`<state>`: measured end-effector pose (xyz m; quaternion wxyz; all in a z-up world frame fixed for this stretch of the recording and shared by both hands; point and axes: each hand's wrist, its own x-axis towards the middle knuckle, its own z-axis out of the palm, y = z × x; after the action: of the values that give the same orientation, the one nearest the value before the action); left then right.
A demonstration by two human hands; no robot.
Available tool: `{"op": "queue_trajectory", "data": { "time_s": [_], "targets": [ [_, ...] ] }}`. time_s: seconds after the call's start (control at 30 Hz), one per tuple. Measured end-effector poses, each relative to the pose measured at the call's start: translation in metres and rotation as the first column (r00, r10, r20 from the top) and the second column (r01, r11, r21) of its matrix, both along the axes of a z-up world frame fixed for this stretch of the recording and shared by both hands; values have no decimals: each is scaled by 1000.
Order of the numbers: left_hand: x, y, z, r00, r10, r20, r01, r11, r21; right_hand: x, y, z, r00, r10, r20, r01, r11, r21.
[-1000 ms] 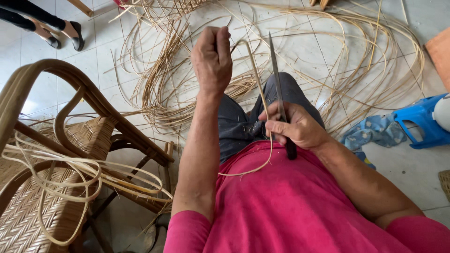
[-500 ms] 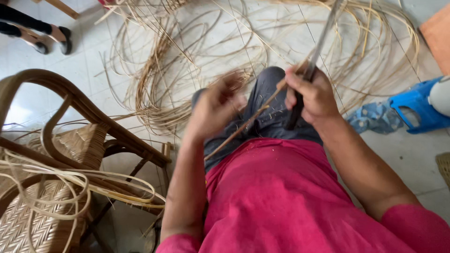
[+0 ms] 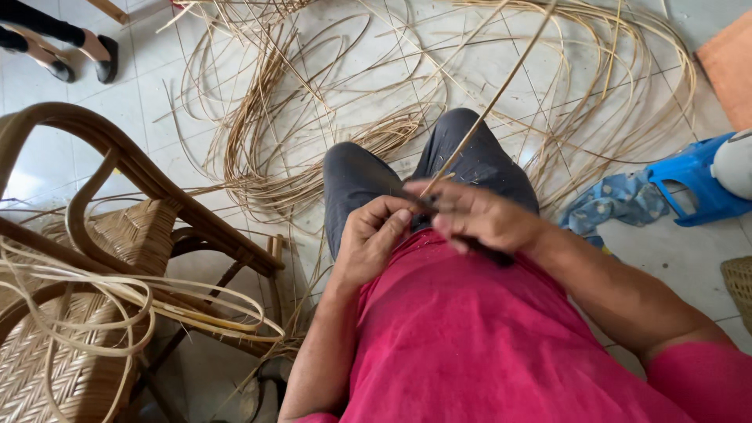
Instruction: The person strips or scrapes a long, thin wooden strip using a knife while holding it against their lap.
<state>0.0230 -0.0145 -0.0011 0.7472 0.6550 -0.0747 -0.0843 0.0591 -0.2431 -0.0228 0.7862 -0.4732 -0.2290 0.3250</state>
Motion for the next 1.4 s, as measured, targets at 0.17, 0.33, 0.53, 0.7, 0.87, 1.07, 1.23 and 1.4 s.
{"op": "queue_trajectory", "data": {
  "time_s": [0.17,0.33,0.53,0.7,0.87,1.07,1.23,1.4],
  "targets": [
    [-3,0,-13,1000,-7,-24,4,994,-109,40,-17,32,983,-162,-87,175,971,161],
    [1,2,-1,998,-60,-20,55,983,-176,1,9,11,994,-7,-106,17,996,92],
    [-9,14,-9,998,-50,-36,45,991,-128,47,-17,27,985,-148,-94,161,976,150],
    [-2,10,-12,998,-50,-34,44,986,-160,6,10,12,993,69,-95,-62,995,78],
    [-14,22,-6,997,-61,-43,55,992,-117,36,-8,36,996,-59,-62,62,997,53],
    [-15,18,-11,998,-47,-52,41,992,-116,26,1,30,991,-13,-130,33,989,147],
    [-19,18,1,996,-84,-31,81,992,-92,13,5,15,971,130,-199,-110,988,109],
    [-22,27,0,996,-51,-73,53,998,21,61,-18,28,989,-46,-140,77,972,222]
  ]
}}
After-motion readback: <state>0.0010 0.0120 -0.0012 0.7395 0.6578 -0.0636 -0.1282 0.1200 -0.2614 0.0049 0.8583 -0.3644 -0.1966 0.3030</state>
